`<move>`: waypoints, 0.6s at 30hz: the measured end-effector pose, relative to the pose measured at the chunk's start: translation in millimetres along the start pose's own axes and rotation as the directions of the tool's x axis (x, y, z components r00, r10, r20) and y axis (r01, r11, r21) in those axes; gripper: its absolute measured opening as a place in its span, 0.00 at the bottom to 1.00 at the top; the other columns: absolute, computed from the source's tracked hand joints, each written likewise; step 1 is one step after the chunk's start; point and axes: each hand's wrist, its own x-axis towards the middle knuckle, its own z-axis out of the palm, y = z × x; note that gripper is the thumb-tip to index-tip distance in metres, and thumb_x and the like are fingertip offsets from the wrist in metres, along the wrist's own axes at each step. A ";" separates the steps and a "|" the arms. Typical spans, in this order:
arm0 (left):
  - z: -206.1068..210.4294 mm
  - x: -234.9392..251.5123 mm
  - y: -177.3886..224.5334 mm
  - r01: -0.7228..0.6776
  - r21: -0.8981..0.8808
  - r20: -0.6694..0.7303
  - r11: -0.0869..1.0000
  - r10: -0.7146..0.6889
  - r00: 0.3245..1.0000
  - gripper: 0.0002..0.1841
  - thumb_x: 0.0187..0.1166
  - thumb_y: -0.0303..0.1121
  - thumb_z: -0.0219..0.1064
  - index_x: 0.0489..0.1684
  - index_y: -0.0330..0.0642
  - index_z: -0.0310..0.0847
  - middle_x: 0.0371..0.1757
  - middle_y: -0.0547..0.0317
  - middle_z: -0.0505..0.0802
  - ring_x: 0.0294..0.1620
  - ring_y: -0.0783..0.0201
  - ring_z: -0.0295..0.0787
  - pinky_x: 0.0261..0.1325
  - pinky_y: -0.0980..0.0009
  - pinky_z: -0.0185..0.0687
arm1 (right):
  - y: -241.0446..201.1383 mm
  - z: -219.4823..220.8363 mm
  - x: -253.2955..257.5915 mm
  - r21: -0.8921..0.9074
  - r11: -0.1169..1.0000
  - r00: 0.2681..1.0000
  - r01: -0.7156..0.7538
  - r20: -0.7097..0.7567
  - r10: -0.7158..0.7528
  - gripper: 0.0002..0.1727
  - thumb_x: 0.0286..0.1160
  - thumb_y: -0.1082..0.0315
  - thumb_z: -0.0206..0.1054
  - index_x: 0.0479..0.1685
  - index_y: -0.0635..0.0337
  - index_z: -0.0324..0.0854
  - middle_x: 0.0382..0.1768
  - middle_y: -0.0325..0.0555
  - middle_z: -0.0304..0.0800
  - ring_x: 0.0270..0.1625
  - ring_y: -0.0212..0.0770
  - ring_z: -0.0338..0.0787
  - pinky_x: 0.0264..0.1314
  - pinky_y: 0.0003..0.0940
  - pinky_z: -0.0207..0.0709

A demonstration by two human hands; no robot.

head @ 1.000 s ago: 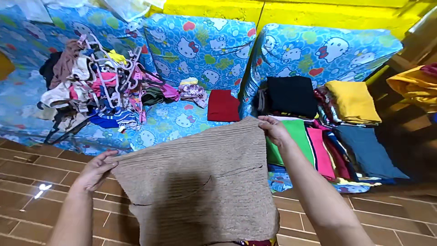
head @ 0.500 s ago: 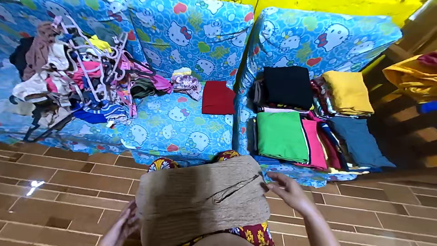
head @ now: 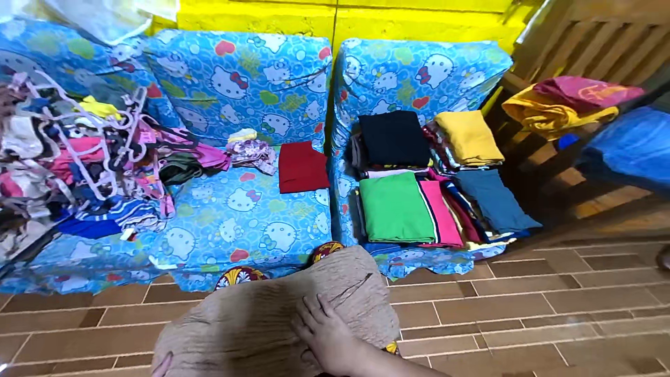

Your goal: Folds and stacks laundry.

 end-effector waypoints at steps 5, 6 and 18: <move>92.5 -20.9 34.1 -0.102 0.037 0.077 0.994 0.099 0.992 0.25 0.88 0.32 0.37 0.41 0.60 0.87 0.39 0.74 0.99 0.43 0.80 0.95 0.50 0.77 0.92 | 5.5 -25.4 -10.1 0.403 0.908 0.983 0.114 -0.181 -0.043 0.34 0.79 0.55 0.69 0.84 0.58 0.72 0.87 0.62 0.65 0.91 0.62 0.59 0.93 0.62 0.46; 118.7 -29.8 37.6 -0.112 0.110 0.076 0.988 0.104 0.992 0.22 0.88 0.31 0.39 0.43 0.59 0.85 0.39 0.75 0.98 0.42 0.80 0.94 0.50 0.76 0.92 | 9.4 -33.9 -16.5 0.551 0.819 0.968 0.163 -0.250 -0.025 0.33 0.79 0.59 0.69 0.82 0.64 0.72 0.85 0.63 0.68 0.89 0.60 0.64 0.92 0.58 0.52; 234.3 -2.2 -62.6 -0.153 0.741 0.350 0.653 -0.183 0.919 0.36 0.83 0.31 0.57 0.90 0.25 0.49 0.88 0.30 0.64 0.88 0.49 0.62 0.88 0.57 0.59 | 62.1 -48.8 -103.9 0.708 -0.276 0.590 0.650 -0.241 0.770 0.27 0.89 0.47 0.38 0.50 0.50 0.83 0.41 0.34 0.95 0.46 0.26 0.93 0.50 0.29 0.88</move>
